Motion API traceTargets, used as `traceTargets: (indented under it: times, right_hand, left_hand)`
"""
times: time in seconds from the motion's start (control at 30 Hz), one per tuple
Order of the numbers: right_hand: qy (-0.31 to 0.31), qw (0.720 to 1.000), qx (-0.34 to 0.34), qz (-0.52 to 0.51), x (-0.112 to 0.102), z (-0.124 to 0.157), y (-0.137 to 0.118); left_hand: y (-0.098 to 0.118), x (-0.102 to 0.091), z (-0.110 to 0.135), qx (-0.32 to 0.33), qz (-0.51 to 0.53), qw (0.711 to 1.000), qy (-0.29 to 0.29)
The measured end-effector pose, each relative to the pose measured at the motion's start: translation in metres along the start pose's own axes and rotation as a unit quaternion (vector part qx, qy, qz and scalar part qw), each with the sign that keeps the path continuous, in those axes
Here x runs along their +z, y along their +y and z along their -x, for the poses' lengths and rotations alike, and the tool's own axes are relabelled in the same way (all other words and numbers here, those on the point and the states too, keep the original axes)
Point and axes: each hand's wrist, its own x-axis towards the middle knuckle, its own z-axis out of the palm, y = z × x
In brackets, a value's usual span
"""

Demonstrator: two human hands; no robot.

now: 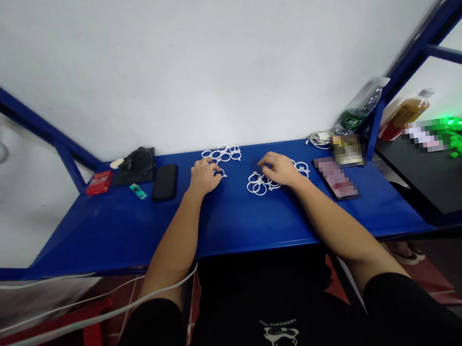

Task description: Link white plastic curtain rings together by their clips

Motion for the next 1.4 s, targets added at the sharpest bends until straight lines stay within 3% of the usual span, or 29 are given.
traceTargets:
  times: [0.17, 0.3, 0.4, 0.57, 0.7, 0.9, 1.03, 1.4]
  right_hand:
    - [-0.012, 1.000, -0.006, -0.016, 0.006, -0.001, -0.007]
    - [-0.034, 0.998, -0.060, -0.001, 0.010, -0.002, -0.012]
    - [-0.075, 0.993, -0.087, 0.010, 0.013, -0.001, -0.016]
    - [-0.144, 0.987, -0.067, 0.011, 0.016, 0.001, -0.021]
    - [-0.098, 0.993, -0.069, 0.003, 0.013, 0.001, -0.020]
    - [0.018, 0.993, -0.108, -0.041, 0.013, -0.001, -0.027]
    - [0.021, 0.988, -0.138, -0.060, 0.013, 0.001, -0.034]
    - [0.032, 0.989, -0.105, -0.095, 0.019, 0.005, -0.030]
  left_hand:
    - [0.012, 0.002, 0.005, 0.024, 0.002, 0.999, -0.023]
    - [0.026, 0.003, 0.010, 0.074, 0.009, 0.996, -0.046]
    - [0.037, 0.004, 0.014, 0.102, 0.009, 0.994, -0.027]
    - [0.049, 0.002, 0.016, 0.121, 0.039, 0.992, 0.024]
    - [0.054, -0.004, 0.015, 0.128, 0.087, 0.987, 0.051]
    - [0.066, -0.006, 0.020, 0.210, 0.131, 0.969, 0.021]
    - [0.071, -0.002, 0.025, 0.227, 0.141, 0.964, 0.004]
    - [0.068, 0.004, 0.026, 0.233, 0.183, 0.955, -0.008]
